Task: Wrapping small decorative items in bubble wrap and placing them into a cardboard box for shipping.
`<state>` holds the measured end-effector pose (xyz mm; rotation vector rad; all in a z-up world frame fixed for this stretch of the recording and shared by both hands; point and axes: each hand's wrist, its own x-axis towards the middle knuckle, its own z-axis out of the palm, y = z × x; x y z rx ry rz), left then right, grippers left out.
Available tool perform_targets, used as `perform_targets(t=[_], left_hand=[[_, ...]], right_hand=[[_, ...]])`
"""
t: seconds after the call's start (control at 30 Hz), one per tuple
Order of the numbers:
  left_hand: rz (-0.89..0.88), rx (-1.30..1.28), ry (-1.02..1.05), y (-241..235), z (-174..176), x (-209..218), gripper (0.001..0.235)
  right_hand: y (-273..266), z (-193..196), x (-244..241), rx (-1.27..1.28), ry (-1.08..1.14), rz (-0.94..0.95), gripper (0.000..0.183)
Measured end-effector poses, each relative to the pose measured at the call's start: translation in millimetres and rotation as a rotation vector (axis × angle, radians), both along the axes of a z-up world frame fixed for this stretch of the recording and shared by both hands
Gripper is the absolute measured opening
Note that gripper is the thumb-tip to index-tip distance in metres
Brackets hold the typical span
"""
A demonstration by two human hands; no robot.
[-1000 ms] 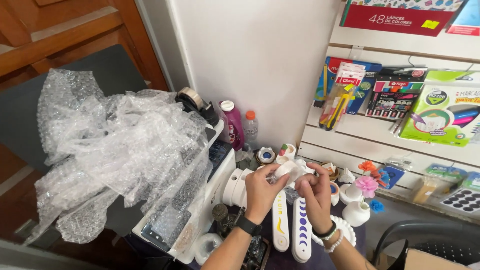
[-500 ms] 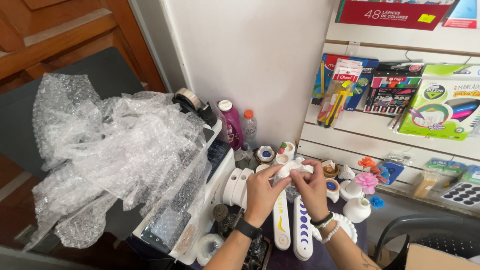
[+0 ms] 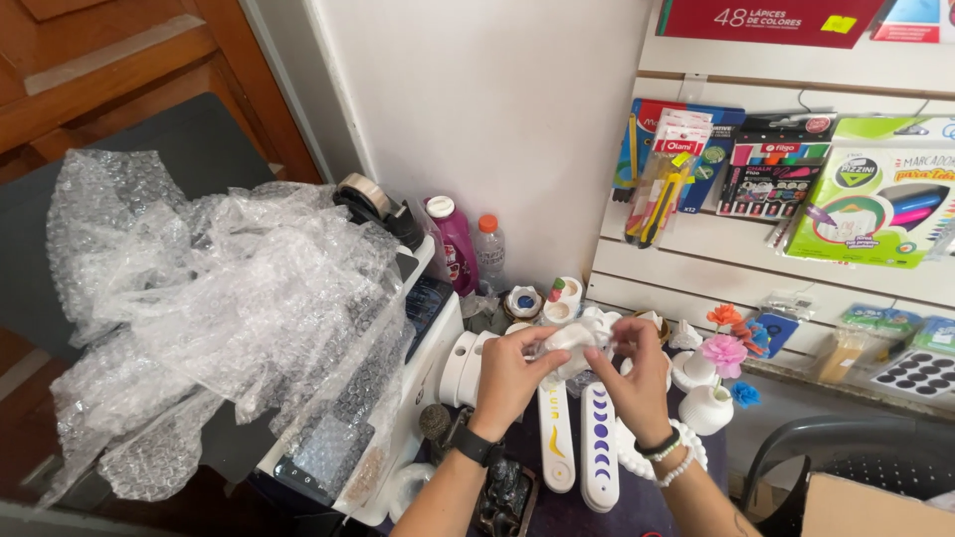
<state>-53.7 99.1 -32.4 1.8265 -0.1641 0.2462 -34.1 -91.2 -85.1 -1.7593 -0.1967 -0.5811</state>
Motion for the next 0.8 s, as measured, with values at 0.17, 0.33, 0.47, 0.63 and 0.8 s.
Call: perform_targets(t=[0.17,0.33,0.47,0.63,0.8], left_hand=[[-0.099,0.175,-0.049,-10.9,-0.5,-4.7,0.043],[-0.210,0.264,-0.066,-5.6,25.8,-11.7,0.041],[-0.273,0.398,-0.035,2.1,43.6,-12.3,0.050],[-0.124,0.187,-0.117,-6.6,20.5,-1.3,0.048],[0.128,-0.235,-0.456,-28.3,-31.5,-6.1,0.030]], right_hand=[[-4.9,-0.1,15.6,-0.040,0.147,0.126,0.036],[-19.5,-12.7,25.2,0.157,0.209,0.236,0.017],[-20.3,10.3,-2.5,0.098,0.231,0.609,0.046],[-14.0,-18.5,-4.3,0.268,0.186,0.653,0.054],[-0.5,-21.7,-5.6,0.366,0.017,0.266,0.032]])
